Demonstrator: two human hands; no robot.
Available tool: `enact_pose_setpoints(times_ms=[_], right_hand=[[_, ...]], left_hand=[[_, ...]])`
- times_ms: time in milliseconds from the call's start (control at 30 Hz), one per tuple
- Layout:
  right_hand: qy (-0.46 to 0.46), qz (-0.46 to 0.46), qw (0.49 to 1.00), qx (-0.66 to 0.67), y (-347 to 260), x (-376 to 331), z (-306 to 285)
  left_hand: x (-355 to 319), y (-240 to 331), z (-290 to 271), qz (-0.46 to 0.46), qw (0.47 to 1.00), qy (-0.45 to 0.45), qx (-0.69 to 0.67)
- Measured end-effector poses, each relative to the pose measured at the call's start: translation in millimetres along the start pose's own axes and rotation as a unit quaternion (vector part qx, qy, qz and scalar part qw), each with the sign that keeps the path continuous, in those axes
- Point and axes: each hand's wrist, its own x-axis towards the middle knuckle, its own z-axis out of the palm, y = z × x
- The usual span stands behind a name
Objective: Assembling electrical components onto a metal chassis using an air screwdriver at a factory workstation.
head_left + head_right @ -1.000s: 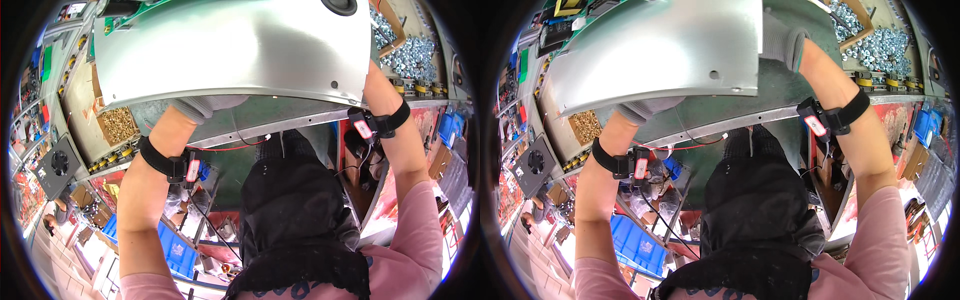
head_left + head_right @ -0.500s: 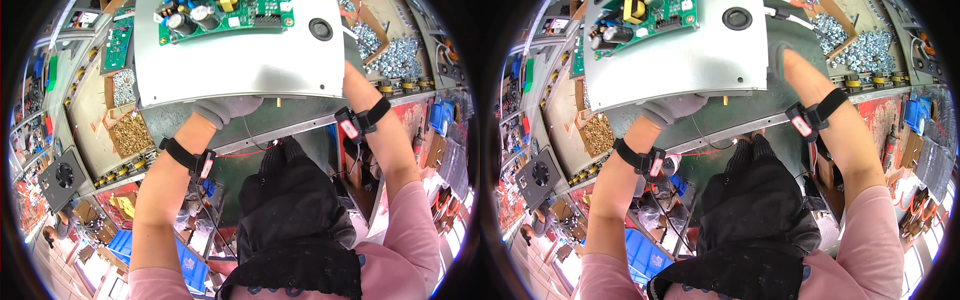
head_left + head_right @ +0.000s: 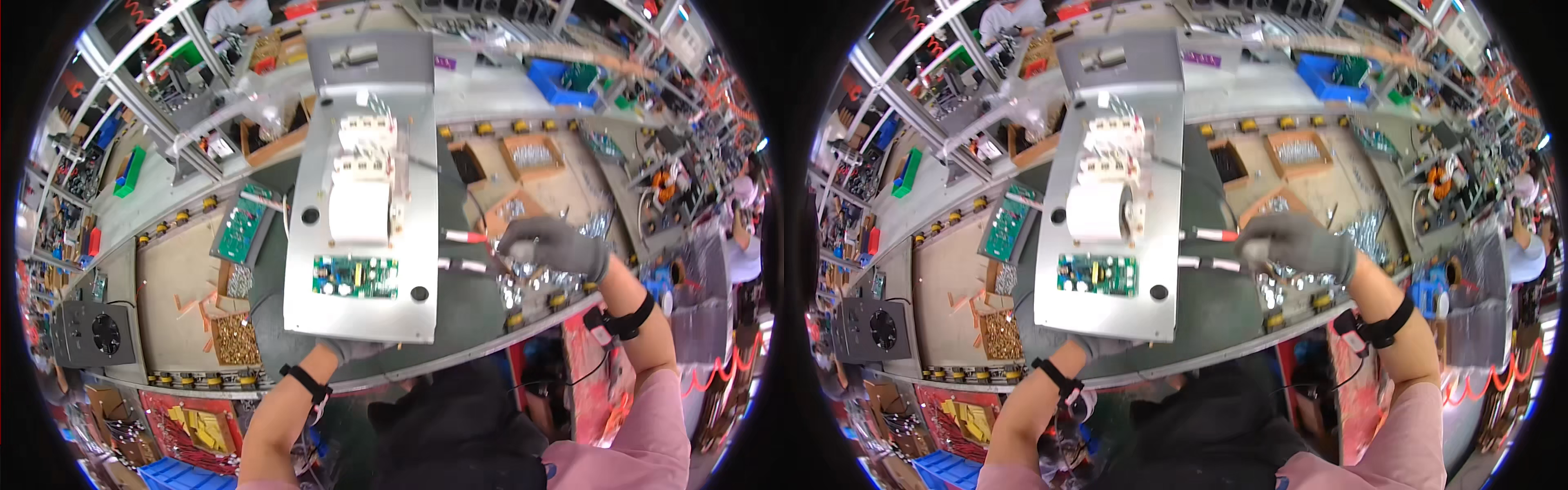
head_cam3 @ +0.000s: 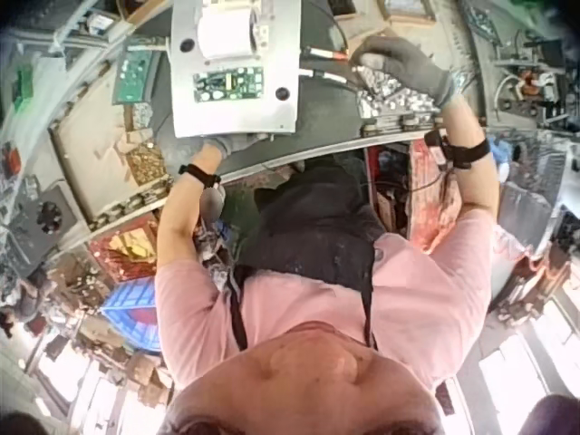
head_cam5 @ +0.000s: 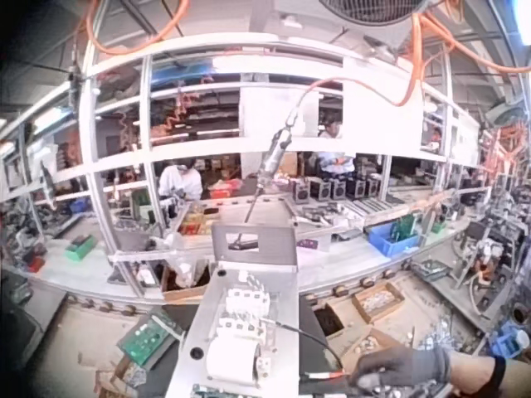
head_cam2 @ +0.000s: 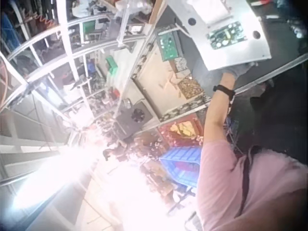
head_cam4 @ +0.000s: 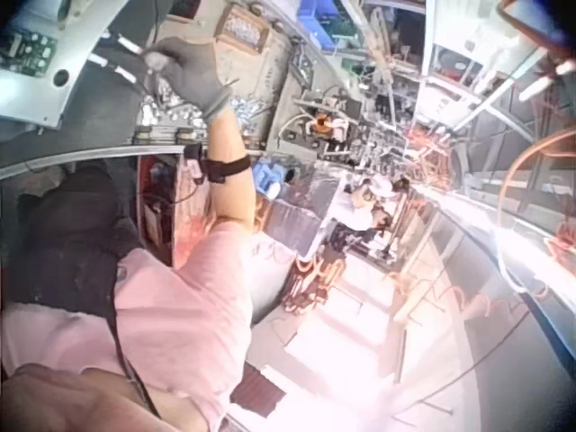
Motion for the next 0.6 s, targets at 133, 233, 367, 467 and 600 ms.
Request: enact_pose_setpoints(times_ms=[133, 233, 367, 467, 600], right_hand=[[0.163, -0.063, 0.98, -0.097, -31.5, 83.8, -110.9], [0.264, -0.113, 0.956, -0.062, -30.8, 172.3, -168.3], [0.389, -0.118, 0.913, 0.036, -32.8, 303.3, -207.8], [0.305, -0.128, 0.901, 0.281, -56.0, 352.3, -203.7], [0.331, -0.258, 0.821, 0.387, -67.1, 358.3, -215.5]], left_hand=[[8.5, 26.2, -22.1, 0.027, 0.948, 0.146, 0.282], [8.6, 34.5, -16.2, 0.002, 0.932, 0.196, 0.304], [22.0, 48.7, -20.5, -0.074, 0.911, 0.25, 0.321], [19.4, 63.0, -14.6, -0.148, 0.899, 0.265, 0.315], [27.1, 73.5, -6.4, -0.214, 0.889, 0.258, 0.312]])
